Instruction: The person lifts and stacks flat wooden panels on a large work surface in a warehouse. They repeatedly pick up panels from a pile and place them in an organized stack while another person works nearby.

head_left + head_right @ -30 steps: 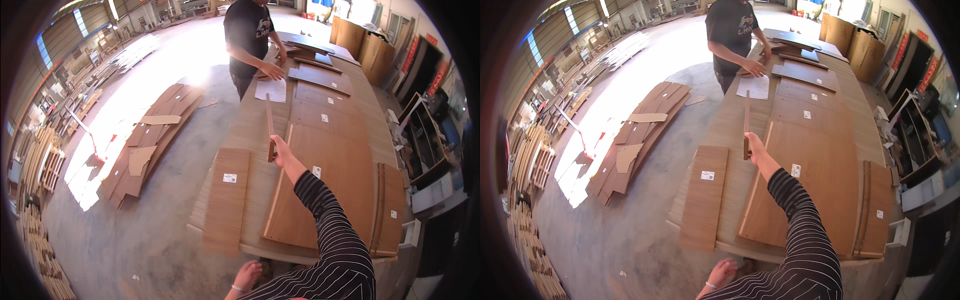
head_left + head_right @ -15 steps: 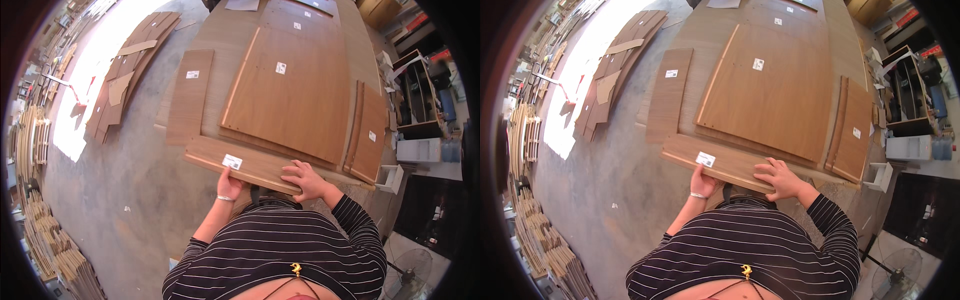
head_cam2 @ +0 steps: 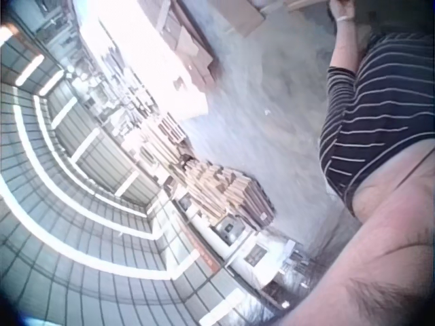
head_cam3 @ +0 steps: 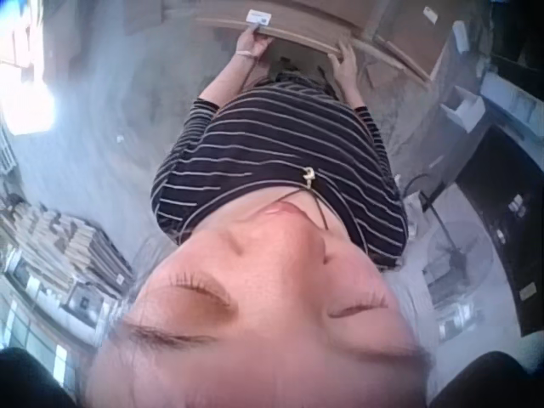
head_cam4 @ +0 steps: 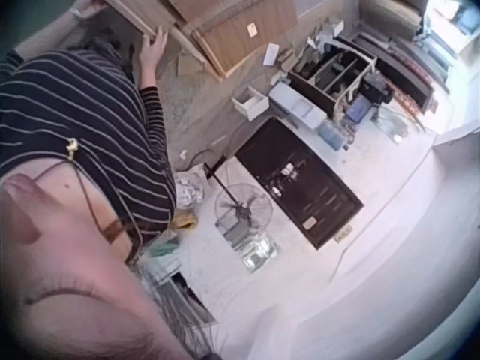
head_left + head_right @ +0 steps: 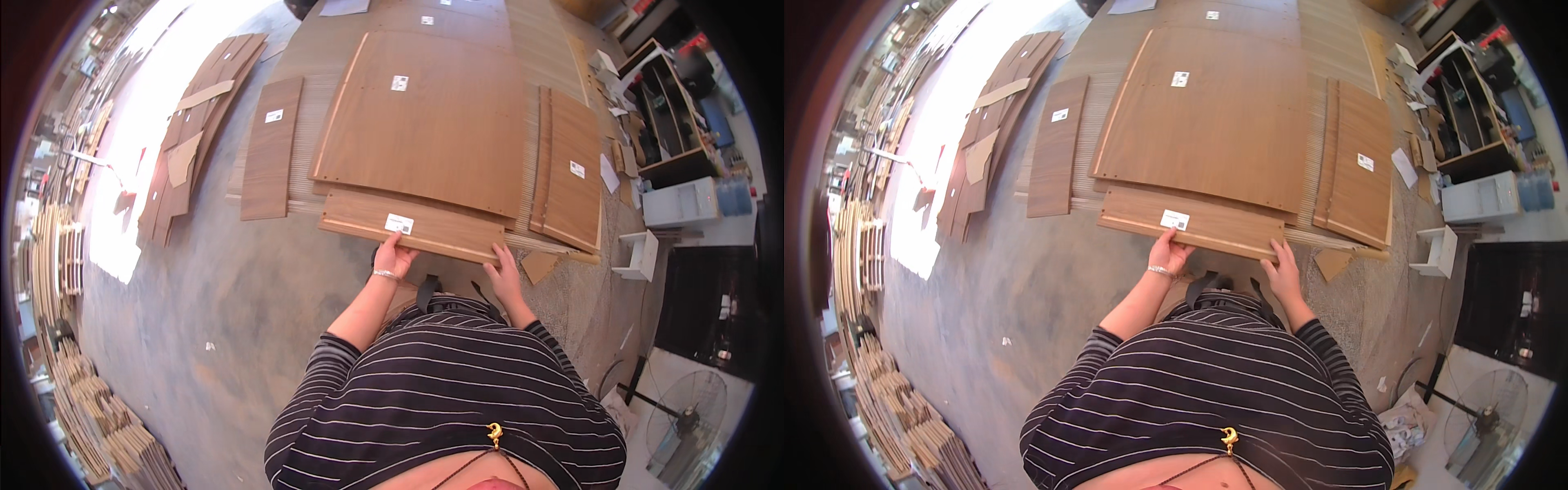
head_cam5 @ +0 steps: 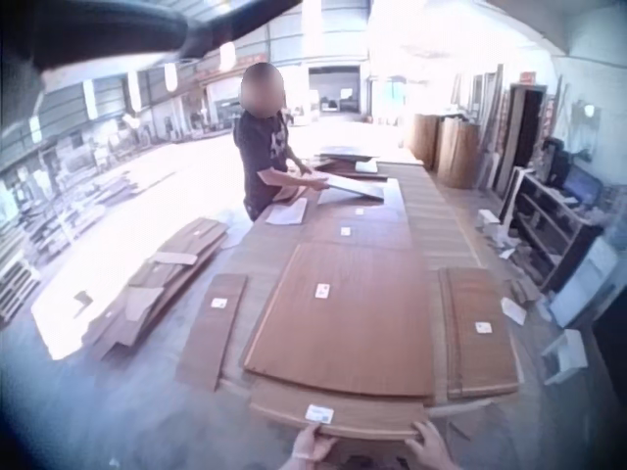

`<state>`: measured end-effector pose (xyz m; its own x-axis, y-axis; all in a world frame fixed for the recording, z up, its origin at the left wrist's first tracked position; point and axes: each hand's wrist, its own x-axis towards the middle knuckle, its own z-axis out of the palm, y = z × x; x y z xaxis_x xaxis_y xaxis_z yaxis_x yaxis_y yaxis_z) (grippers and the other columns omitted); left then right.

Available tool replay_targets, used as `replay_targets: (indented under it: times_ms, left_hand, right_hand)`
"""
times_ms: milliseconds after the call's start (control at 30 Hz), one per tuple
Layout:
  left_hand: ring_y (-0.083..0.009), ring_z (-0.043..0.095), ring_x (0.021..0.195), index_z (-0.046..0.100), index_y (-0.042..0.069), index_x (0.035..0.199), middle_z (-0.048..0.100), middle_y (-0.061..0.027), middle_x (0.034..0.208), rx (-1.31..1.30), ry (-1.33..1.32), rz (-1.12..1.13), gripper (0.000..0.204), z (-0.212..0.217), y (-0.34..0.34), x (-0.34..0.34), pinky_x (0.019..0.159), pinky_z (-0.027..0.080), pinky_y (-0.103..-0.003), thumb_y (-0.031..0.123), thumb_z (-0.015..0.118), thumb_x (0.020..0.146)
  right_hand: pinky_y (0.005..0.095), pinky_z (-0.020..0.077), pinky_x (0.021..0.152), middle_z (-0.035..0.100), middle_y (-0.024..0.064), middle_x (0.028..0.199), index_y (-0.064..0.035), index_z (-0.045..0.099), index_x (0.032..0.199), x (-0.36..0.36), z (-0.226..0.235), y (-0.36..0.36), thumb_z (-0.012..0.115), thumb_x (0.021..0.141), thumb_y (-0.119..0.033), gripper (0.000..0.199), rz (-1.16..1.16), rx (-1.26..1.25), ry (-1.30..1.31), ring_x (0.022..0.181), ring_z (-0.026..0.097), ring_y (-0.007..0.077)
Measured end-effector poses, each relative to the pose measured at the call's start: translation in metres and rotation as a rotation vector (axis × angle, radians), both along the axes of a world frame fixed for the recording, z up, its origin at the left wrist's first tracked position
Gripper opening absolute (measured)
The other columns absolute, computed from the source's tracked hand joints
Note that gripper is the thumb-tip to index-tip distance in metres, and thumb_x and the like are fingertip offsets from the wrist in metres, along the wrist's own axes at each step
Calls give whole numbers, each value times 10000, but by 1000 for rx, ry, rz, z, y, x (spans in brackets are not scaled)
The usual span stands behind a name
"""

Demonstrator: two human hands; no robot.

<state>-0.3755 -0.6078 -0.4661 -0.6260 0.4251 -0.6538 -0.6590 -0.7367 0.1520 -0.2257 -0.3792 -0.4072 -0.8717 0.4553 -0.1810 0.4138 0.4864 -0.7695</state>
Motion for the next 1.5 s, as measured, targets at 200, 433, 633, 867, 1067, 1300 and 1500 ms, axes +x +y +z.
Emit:
replay_targets:
  times_ms: [200, 433, 633, 867, 1067, 1300, 1500]
  left_hand:
    - [-320, 477, 1074, 428, 40, 1141, 502, -140, 1127, -129, -32, -103, 333, -13, 19, -25, 904, 361, -576, 230, 500, 878]
    - [-388, 457, 1094, 390, 11, 1170, 499, -223, 1125, -233, -104, -421, 429, -1, 13, -41, 927, 345, -557, 311, 485, 878]
    - [-402, 484, 1059, 416, -1, 1142, 515, -255, 1096, -271, -101, -463, 446, -7, 8, -42, 902, 395, -510, 332, 513, 861]
    - [-299, 583, 904, 490, 29, 1056, 585, -169, 961, -310, 26, -494, 313, 2, -6, -33, 735, 508, -397, 279, 506, 869]
    - [-268, 591, 873, 440, 46, 1115, 568, -140, 999, -258, 90, -516, 347, 39, -73, -6, 736, 514, -376, 231, 553, 843]
    - [-240, 613, 787, 406, 60, 1150, 586, -103, 961, -408, 295, -333, 360, 84, -112, -82, 667, 532, -361, 198, 537, 845]
    - [-191, 612, 587, 547, 29, 949, 603, -81, 717, -870, 497, -324, 268, 96, -190, -249, 459, 496, -285, 250, 520, 799]
  right_hand:
    - [301, 472, 747, 432, 173, 1135, -59, 377, 1235, -24, -39, -5, 651, 714, -38, 589, -363, -71, 150, 879, 554, 243]
    - [300, 516, 693, 479, 140, 1043, -26, 322, 1199, -21, -73, -11, 612, 768, -9, 520, -656, -582, 265, 841, 566, 205]
    - [337, 501, 765, 489, 126, 1013, -26, 342, 1141, -26, -49, -16, 580, 803, -41, 413, -692, -933, 234, 867, 555, 224]
    - [346, 488, 768, 529, 103, 975, -49, 421, 1074, -12, -34, -7, 544, 813, -56, 289, -523, -1252, 67, 895, 552, 215]
    - [320, 382, 917, 497, 105, 1162, 12, 358, 1209, 24, -19, -37, 592, 774, -82, 503, -233, -1202, -106, 1066, 487, 206]
    - [306, 394, 883, 546, 85, 1037, -3, 432, 1142, -75, 19, -62, 559, 829, -171, 377, 63, -1214, -184, 965, 521, 181]
    - [275, 477, 685, 580, 69, 921, -52, 498, 966, -127, -16, -90, 489, 883, -298, 259, -35, -941, -227, 797, 565, 142]
